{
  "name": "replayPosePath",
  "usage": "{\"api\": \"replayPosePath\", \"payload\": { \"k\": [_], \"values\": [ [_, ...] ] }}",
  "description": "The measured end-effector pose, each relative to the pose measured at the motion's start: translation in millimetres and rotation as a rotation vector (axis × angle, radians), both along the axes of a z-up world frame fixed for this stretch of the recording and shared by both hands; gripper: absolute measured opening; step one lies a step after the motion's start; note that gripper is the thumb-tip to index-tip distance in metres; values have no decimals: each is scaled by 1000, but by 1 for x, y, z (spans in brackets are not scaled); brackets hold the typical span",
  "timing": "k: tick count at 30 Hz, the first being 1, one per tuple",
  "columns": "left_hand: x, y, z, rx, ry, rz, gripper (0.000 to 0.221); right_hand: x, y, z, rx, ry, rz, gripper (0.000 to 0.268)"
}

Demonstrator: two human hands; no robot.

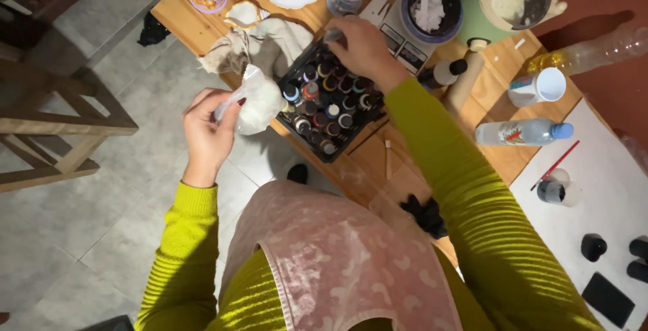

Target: Painting small decorative objects and preparing paint at a workstation.

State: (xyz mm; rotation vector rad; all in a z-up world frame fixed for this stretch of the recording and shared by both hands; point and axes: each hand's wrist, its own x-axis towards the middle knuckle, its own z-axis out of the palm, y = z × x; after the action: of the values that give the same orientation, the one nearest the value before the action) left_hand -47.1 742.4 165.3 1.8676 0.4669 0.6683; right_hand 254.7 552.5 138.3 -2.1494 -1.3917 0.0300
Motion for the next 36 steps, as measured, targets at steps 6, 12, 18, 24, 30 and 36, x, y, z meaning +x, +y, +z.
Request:
{"api": "replayPosePath", "payload": {
  "k": [6, 12, 18, 24, 30, 36],
  "values": [
    [21, -21, 11, 285, -28, -70, 13, -1, 2, 23, -256, 266, -32, 50],
    [41, -44, 0, 635, 42, -231, 23, -8, -92, 22, -180, 119, -123, 36],
    [47, -54, -5, 656, 94, -315, 30, -58, -113, 5, -359, 1, -305, 32],
    [41, -57, 14, 612, 64, -327, 39, -72, -97, 17, -435, 8, -329, 25],
    [30, -62, 24, 656, 31, -285, 39, -66, -91, -4, -607, -26, -338, 27],
    [23, -56, 22, 614, 0, -218, 34, -100, -80, 14, -434, -24, -74, 43]
  ]
}}
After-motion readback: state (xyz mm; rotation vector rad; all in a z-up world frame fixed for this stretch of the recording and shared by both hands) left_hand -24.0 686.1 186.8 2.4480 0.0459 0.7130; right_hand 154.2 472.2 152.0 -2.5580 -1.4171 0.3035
